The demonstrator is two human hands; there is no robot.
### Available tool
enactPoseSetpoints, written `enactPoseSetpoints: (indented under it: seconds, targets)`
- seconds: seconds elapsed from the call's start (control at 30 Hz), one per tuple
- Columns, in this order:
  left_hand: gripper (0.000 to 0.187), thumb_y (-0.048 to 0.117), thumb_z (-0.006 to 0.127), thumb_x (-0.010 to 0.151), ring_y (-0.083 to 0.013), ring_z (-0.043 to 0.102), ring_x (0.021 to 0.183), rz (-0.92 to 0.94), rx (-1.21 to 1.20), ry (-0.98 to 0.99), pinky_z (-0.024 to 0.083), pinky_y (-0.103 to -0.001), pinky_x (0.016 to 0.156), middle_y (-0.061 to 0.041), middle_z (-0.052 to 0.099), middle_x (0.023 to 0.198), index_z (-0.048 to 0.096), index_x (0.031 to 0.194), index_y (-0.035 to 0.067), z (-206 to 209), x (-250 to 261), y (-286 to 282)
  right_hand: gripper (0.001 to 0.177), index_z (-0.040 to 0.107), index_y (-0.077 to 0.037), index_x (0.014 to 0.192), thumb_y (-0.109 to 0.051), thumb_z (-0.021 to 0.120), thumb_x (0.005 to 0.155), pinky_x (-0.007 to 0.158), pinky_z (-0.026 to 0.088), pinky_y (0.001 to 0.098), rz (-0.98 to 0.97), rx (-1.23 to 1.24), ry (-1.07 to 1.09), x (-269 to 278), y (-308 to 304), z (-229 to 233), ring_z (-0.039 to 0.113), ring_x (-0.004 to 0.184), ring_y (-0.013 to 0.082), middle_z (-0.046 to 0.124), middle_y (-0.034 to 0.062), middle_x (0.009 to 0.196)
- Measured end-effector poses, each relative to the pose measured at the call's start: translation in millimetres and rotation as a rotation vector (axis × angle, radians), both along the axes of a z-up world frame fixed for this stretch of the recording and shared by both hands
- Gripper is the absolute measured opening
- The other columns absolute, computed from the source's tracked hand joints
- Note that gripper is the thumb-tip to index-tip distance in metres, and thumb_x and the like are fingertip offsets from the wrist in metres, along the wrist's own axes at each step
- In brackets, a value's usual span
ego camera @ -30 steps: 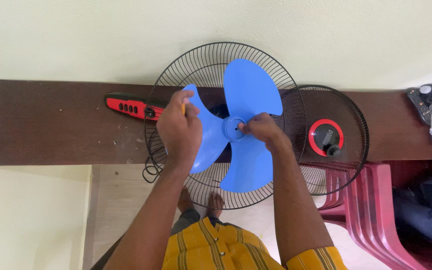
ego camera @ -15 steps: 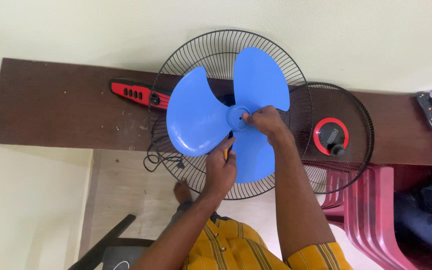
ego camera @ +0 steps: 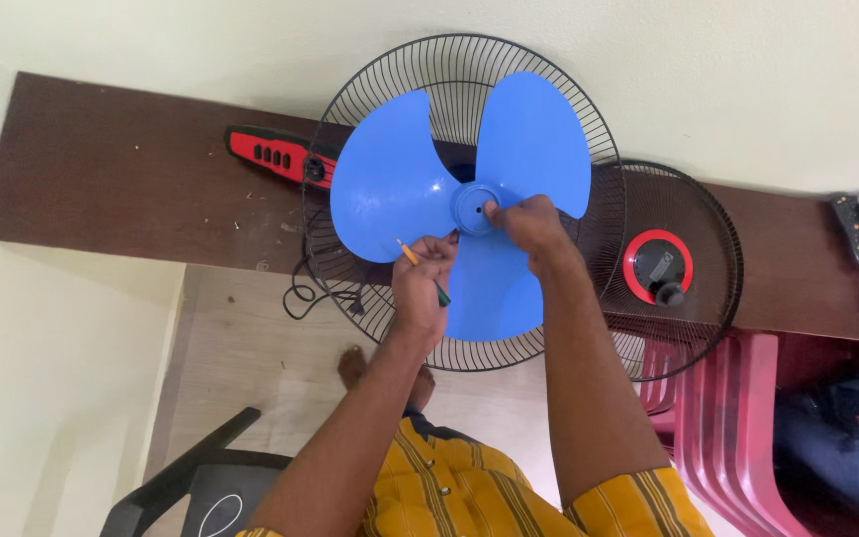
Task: The person assembles an electric fan by attaching the motor housing to the front grille, then mounting the blue fan blade onto the motor shaft, and finally securing the rear grille. The person uses a screwdriver to tighten the screws during the process.
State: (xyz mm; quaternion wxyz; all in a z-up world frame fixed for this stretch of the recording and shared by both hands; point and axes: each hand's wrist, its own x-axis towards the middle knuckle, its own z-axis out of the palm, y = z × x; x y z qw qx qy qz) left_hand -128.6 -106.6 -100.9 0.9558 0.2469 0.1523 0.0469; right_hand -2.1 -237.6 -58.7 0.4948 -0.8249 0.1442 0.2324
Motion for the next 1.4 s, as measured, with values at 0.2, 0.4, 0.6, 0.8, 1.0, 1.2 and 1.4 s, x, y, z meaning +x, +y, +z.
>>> enactPoseSetpoints:
  seconds: [0.2, 0.4, 0.6, 0.8, 1.0, 1.2, 1.4]
  targets:
    - [0.011, -0.006, 0.054, 0.085, -0.0154, 0.054, 0.094, -0.14, 0.066, -0.067, 0.043, -0.029, 0.094, -0.007, 0.058, 0.091, 0.06, 0.089, 0.002, -2.7, 2.4, 15.3, 0.053, 0.066, 0.008, 0.122, -0.027, 0.079, 0.085, 0.096, 0.052, 0.0463, -0.012, 0.019, 0.121, -0.8, 0.1, 26.9, 0.067, 0.112, 0.0338, 0.069, 0.0251, 0.122]
    - [0.02, -0.005, 0.056, 0.084, -0.0124, 0.053, 0.097, -0.235, 0.193, -0.078, 0.041, -0.028, 0.09, -0.002, 0.058, 0.097, 0.063, 0.1, 0.005, -1.5, 5.3, 15.3, 0.064, 0.065, 0.006, 0.128, -0.038, 0.079, 0.084, 0.111, 0.04, 0.0498, 0.066, -0.113, 0.225, 1.2, 4.0, 46.4, 0.056, 0.131, 0.0349, 0.063, 0.0249, 0.138]
    - [0.016, -0.003, 0.054, 0.091, -0.0065, 0.054, 0.101, -0.242, 0.305, -0.114, 0.042, -0.023, 0.092, 0.0, 0.061, 0.102, 0.065, 0.102, 0.003, -0.7, 10.2, 16.2, 0.059, 0.067, 0.005, 0.127, -0.034, 0.078, 0.084, 0.108, 0.043, 0.0473, 0.084, -0.088, 0.286, -1.9, -8.8, 55.8, 0.061, 0.126, 0.0341, 0.066, 0.0234, 0.134]
    - [0.022, 0.006, 0.052, 0.106, -0.0025, 0.036, 0.069, -0.044, 0.475, -0.002, 0.032, -0.021, 0.062, 0.002, 0.048, 0.082, 0.072, 0.115, 0.004, 7.8, 10.5, -7.8, 0.045, 0.066, 0.006, 0.122, -0.026, 0.072, 0.091, 0.098, 0.053, 0.0423, 0.124, 0.139, 0.332, 7.2, -23.2, 51.9, 0.065, 0.112, 0.0281, 0.069, 0.0198, 0.121]
    - [0.028, 0.015, 0.058, 0.1, -0.0082, 0.056, 0.088, 0.229, 0.885, 0.173, 0.05, -0.027, 0.078, -0.002, 0.055, 0.106, 0.049, 0.125, 0.006, 3.8, 26.4, -18.5, 0.04, 0.069, 0.007, 0.117, -0.027, 0.067, 0.095, 0.087, 0.058, 0.0376, 0.228, 0.325, 0.366, 12.4, -36.9, 49.0, 0.068, 0.098, 0.023, 0.071, 0.0178, 0.112]
    - [0.023, 0.022, 0.06, 0.105, -0.0149, 0.057, 0.102, 0.34, 0.905, 0.192, 0.049, -0.034, 0.092, -0.008, 0.061, 0.113, 0.057, 0.122, 0.005, 2.7, 39.2, -19.5, 0.044, 0.067, 0.004, 0.12, -0.031, 0.066, 0.094, 0.086, 0.06, 0.0364, 0.326, 0.482, 0.413, 14.7, -44.5, 43.7, 0.071, 0.097, 0.02, 0.073, 0.0144, 0.111]
    - [0.027, 0.028, 0.06, 0.099, -0.013, 0.062, 0.091, 0.303, 0.969, 0.417, 0.051, -0.031, 0.081, -0.003, 0.064, 0.102, 0.057, 0.117, 0.008, 20.6, 45.8, -31.5, 0.045, 0.065, 0.007, 0.12, -0.032, 0.064, 0.097, 0.085, 0.061, 0.0391, 0.337, 0.559, 0.416, 16.3, -49.1, 29.4, 0.072, 0.095, 0.0229, 0.073, 0.0181, 0.111]
